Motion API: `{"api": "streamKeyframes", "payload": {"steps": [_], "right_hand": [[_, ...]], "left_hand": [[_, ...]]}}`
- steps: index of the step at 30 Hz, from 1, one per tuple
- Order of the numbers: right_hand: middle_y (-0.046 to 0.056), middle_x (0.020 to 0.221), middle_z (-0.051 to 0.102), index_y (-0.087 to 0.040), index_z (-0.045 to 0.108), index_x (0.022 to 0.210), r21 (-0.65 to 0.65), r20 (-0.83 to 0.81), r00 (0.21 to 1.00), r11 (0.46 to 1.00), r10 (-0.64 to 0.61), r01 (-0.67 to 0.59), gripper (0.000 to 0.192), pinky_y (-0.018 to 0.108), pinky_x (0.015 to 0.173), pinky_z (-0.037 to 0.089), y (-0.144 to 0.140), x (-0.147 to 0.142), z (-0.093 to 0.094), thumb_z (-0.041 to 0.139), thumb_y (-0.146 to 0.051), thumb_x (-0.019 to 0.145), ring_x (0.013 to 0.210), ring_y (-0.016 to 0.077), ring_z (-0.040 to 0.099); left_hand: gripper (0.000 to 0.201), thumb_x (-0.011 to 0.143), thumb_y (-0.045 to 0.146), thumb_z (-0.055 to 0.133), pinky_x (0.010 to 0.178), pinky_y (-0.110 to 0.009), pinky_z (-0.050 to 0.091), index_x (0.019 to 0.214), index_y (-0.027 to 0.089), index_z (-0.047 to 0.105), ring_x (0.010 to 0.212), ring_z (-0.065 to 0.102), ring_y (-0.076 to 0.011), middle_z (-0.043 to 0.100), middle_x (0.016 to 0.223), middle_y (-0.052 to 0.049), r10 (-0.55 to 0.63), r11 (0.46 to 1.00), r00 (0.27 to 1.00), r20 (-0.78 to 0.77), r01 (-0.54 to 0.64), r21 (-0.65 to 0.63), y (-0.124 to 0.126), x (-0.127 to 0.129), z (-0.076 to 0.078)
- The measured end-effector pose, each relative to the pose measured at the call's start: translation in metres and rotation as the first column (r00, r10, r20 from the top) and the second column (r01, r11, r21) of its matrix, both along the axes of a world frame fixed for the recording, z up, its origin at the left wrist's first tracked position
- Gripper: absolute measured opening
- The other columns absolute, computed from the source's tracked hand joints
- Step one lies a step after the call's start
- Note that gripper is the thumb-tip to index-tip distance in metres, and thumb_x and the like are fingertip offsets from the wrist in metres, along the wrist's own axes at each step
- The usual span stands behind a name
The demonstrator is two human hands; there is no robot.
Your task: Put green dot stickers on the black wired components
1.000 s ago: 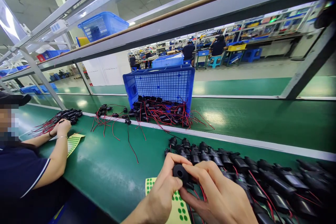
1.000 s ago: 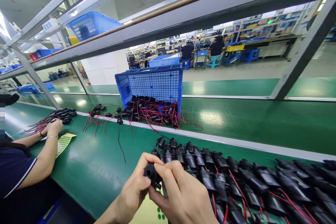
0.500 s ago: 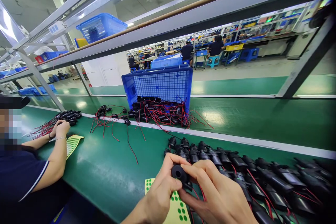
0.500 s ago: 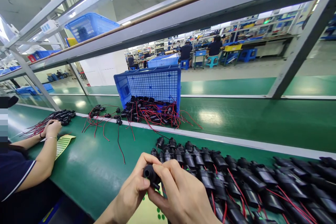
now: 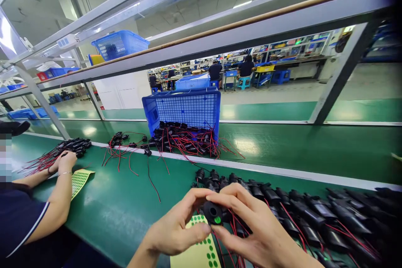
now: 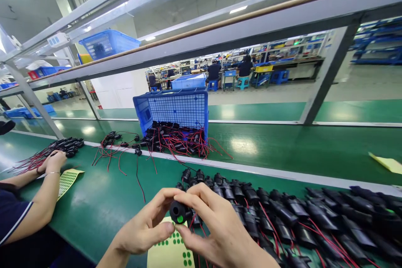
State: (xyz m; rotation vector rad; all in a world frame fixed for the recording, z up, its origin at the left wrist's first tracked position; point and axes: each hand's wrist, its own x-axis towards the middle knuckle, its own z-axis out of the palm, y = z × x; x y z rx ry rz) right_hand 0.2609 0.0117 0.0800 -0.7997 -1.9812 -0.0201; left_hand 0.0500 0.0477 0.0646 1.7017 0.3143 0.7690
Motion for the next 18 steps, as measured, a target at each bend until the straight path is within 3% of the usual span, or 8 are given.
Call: {"api": "streamKeyframes", "payload": {"steps": [5,8,12,15,18], "right_hand": [[0.002,0.100,0.067,-0.029,0.059,0.130,-0.097,-0.044,0.999,0.995,0.024,-0.028,0.055,0.026,0.075,0.060,-0.008,0.002,0.003,0.064,-0.008,0.079,0.087,0.0162,0.068],[0.002,0.103,0.066,-0.030,0.057,0.125,-0.166,-0.133,0.991,0.986,0.006,-0.028,0.052,0.026,0.079,0.060,-0.014,-0.002,0.004,0.070,-0.010,0.079,0.091,0.0168,0.068],[0.002,0.107,0.069,-0.030,0.064,0.116,-0.139,-0.120,0.993,0.990,0.009,-0.026,0.040,0.026,0.087,0.058,-0.028,-0.006,0.017,0.071,-0.010,0.082,0.101,0.0167,0.070],[0.003,0.100,0.076,-0.025,0.067,0.105,-0.183,-0.136,0.988,0.982,-0.071,0.045,0.026,0.025,0.080,0.061,-0.046,0.017,0.046,0.071,-0.016,0.081,0.092,0.0184,0.074],[0.003,0.084,0.076,-0.024,0.071,0.094,-0.338,-0.107,0.968,0.924,-0.227,0.179,0.017,0.025,0.063,0.059,-0.069,0.071,0.080,0.074,-0.032,0.080,0.073,0.0186,0.074]], "left_hand": [[0.065,0.086,0.007,0.066,0.115,-0.039,0.039,0.145,0.027,0.045,0.129,0.059,-0.0231,0.066,0.135,-0.008,0.257,0.955,0.966,-0.040,-0.247,0.167,-0.006,0.002,0.001],[0.071,0.086,0.003,0.063,0.116,-0.039,0.041,0.147,0.030,0.039,0.125,0.063,-0.0211,0.070,0.130,-0.005,0.306,0.921,0.950,0.058,-0.311,0.234,-0.014,0.009,-0.005],[0.069,0.088,0.011,0.064,0.118,-0.042,0.040,0.148,0.030,0.036,0.129,0.060,-0.0231,0.066,0.136,-0.007,0.349,0.889,0.934,0.080,-0.357,0.287,-0.019,0.012,-0.007],[0.064,0.088,0.027,0.070,0.122,-0.045,0.034,0.146,0.026,0.043,0.141,0.049,-0.0279,0.055,0.149,-0.011,0.408,0.875,0.904,-0.125,-0.348,0.336,-0.016,0.003,-0.003],[0.057,0.093,0.038,0.062,0.125,-0.045,0.029,0.145,0.023,0.047,0.148,0.038,-0.0298,0.045,0.158,-0.013,0.433,0.891,0.753,-0.496,-0.274,0.362,-0.007,-0.015,-0.012]]}}
